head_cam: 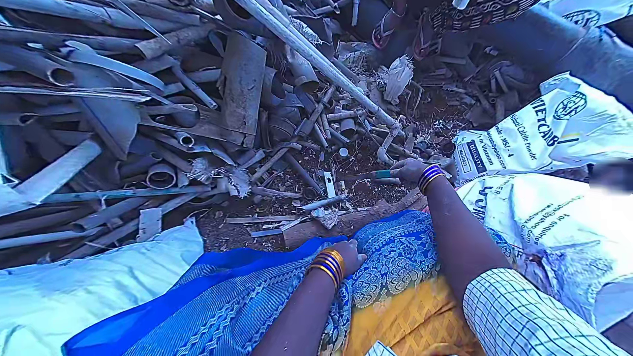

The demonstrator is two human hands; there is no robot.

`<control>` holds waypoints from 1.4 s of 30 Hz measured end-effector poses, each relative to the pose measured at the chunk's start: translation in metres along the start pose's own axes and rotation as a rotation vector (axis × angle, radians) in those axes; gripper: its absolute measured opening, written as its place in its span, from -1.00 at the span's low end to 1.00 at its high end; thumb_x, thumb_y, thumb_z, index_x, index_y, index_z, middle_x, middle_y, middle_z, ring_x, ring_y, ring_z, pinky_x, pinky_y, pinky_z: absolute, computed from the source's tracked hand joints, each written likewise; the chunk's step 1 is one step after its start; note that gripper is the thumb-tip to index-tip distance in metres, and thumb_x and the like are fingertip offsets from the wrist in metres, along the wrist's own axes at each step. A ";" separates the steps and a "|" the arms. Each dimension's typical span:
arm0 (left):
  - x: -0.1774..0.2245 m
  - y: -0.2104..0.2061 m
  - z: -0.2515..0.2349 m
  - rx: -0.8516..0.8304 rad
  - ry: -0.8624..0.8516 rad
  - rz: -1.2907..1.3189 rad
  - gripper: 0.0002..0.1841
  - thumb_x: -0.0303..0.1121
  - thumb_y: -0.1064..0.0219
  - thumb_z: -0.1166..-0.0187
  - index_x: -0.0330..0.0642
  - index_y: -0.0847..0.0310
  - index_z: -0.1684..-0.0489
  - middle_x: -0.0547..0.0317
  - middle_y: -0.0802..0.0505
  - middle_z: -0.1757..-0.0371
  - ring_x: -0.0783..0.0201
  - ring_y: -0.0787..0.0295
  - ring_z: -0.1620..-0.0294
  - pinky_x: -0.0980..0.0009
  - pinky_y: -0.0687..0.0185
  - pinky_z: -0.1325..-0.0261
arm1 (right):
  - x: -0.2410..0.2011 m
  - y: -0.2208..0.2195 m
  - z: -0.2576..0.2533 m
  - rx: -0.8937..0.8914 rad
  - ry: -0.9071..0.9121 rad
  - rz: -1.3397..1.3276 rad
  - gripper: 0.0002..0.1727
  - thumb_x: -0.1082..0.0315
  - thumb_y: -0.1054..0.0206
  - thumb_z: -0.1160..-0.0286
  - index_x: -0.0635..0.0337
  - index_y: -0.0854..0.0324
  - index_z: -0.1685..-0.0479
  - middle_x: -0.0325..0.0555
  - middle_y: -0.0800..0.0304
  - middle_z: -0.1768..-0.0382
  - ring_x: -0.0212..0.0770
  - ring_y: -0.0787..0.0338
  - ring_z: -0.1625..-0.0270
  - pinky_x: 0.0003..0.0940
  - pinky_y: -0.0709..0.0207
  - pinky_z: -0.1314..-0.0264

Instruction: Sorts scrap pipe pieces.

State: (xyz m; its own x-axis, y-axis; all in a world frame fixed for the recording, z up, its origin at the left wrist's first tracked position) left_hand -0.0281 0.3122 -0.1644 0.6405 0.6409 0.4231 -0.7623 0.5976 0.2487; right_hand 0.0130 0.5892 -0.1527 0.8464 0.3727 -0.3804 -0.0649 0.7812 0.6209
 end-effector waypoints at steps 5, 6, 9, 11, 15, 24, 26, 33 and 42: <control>-0.002 -0.005 0.004 0.015 0.011 -0.003 -0.33 0.04 0.01 -0.87 -0.28 -0.19 -0.79 -0.31 -0.55 -0.63 -0.17 -0.44 -0.69 -0.16 -0.25 -0.70 | 0.018 -0.040 -0.029 -0.061 -0.114 -0.201 -0.59 0.20 -0.09 -0.88 0.33 -0.50 -0.42 0.09 -0.72 0.07 -0.20 -0.69 0.19 -0.26 -0.59 0.05; -0.002 -0.006 0.003 0.012 0.012 0.001 -0.33 0.04 0.00 -0.87 -0.28 -0.19 -0.79 -0.30 -0.55 -0.63 -0.17 -0.44 -0.69 -0.15 -0.26 -0.70 | 0.022 -0.056 -0.035 -0.131 -0.127 -0.090 -0.60 0.21 -0.06 -0.89 0.40 -0.50 -0.36 0.11 -0.73 0.07 -0.17 -0.72 0.18 -0.24 -0.60 0.03; -0.001 -0.005 0.001 0.007 0.020 0.005 -0.33 0.05 0.00 -0.86 -0.26 -0.20 -0.79 -0.28 -0.54 -0.64 -0.16 -0.44 -0.69 -0.14 -0.27 -0.70 | 0.010 -0.106 -0.032 -0.466 0.020 0.601 -0.73 0.33 -0.25 -0.69 0.45 -0.68 0.06 0.22 -0.76 0.16 0.08 -0.76 0.12 0.11 -0.56 0.00; 0.000 -0.004 -0.001 0.004 0.019 0.002 -0.34 0.05 0.00 -0.86 -0.25 -0.20 -0.79 -0.27 -0.53 -0.65 -0.15 -0.44 -0.69 -0.14 -0.27 -0.70 | 0.004 -0.132 -0.028 -0.575 -0.042 0.635 -0.63 0.19 -0.18 -0.74 0.40 -0.66 -0.02 0.23 -0.72 0.08 0.10 -0.72 0.06 0.16 -0.52 -0.03; -0.003 -0.002 -0.005 -0.002 0.027 0.034 -0.33 0.06 -0.03 -0.85 -0.22 -0.22 -0.79 -0.24 -0.53 -0.66 -0.14 -0.44 -0.70 -0.13 -0.27 -0.71 | 0.015 -0.134 -0.059 -0.589 -0.244 0.445 -0.48 -0.01 -0.04 -0.85 0.29 -0.65 -0.25 0.12 -0.76 -0.05 -0.05 -0.78 -0.01 -0.02 -0.60 -0.16; -0.016 -0.007 -0.001 -0.112 0.039 0.109 -0.30 0.11 -0.01 -0.84 -0.16 -0.18 -0.83 -0.23 -0.47 -0.72 -0.18 -0.39 -0.73 -0.17 -0.24 -0.71 | 0.090 -0.081 -0.141 -0.072 -0.292 0.438 -0.42 0.34 -0.27 -0.62 0.40 -0.42 -0.60 0.43 -0.51 -0.54 0.37 -0.49 -0.63 0.39 -0.35 -0.57; -0.017 -0.007 -0.002 -0.130 0.032 0.111 -0.31 0.10 -0.01 -0.84 -0.15 -0.17 -0.84 -0.21 -0.46 -0.72 -0.17 -0.37 -0.73 -0.15 -0.22 -0.73 | 0.094 -0.082 -0.153 -0.060 -0.258 0.494 -0.35 0.34 -0.22 -0.66 0.28 -0.26 -0.76 0.34 -0.43 -0.64 0.34 -0.42 -0.69 0.39 -0.28 -0.62; -0.022 -0.008 -0.005 -0.192 0.009 0.156 -0.30 0.10 -0.03 -0.84 -0.16 -0.17 -0.84 -0.25 -0.50 -0.69 -0.21 -0.41 -0.70 -0.15 -0.26 -0.70 | 0.105 -0.103 -0.191 -0.038 -0.203 0.537 -0.09 0.39 -0.34 -0.56 0.00 0.04 -0.94 0.28 -0.31 -0.73 0.38 -0.32 -0.74 0.48 -0.16 -0.64; -0.015 -0.011 -0.005 -0.183 0.005 0.148 -0.31 0.09 -0.04 -0.84 -0.18 -0.20 -0.82 -0.28 -0.51 -0.67 -0.21 -0.41 -0.70 -0.16 -0.25 -0.71 | 0.091 -0.109 -0.164 -0.129 -0.203 0.608 -0.47 0.29 -0.15 -0.75 0.36 -0.37 -0.64 0.37 -0.50 -0.58 0.32 -0.44 -0.68 0.34 -0.18 -0.69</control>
State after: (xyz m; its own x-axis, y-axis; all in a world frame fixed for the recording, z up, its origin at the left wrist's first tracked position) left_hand -0.0291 0.2983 -0.1777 0.5234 0.7305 0.4387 -0.8189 0.5736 0.0220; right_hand 0.0102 0.6207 -0.3674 0.7208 0.6750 0.1573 -0.6159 0.5197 0.5922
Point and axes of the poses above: each hand's wrist, its own z-axis away from the middle knuckle, its own y-axis out of the back of the hand, x = y × z, the point moved 2 cm from there along -z, towards the middle knuckle
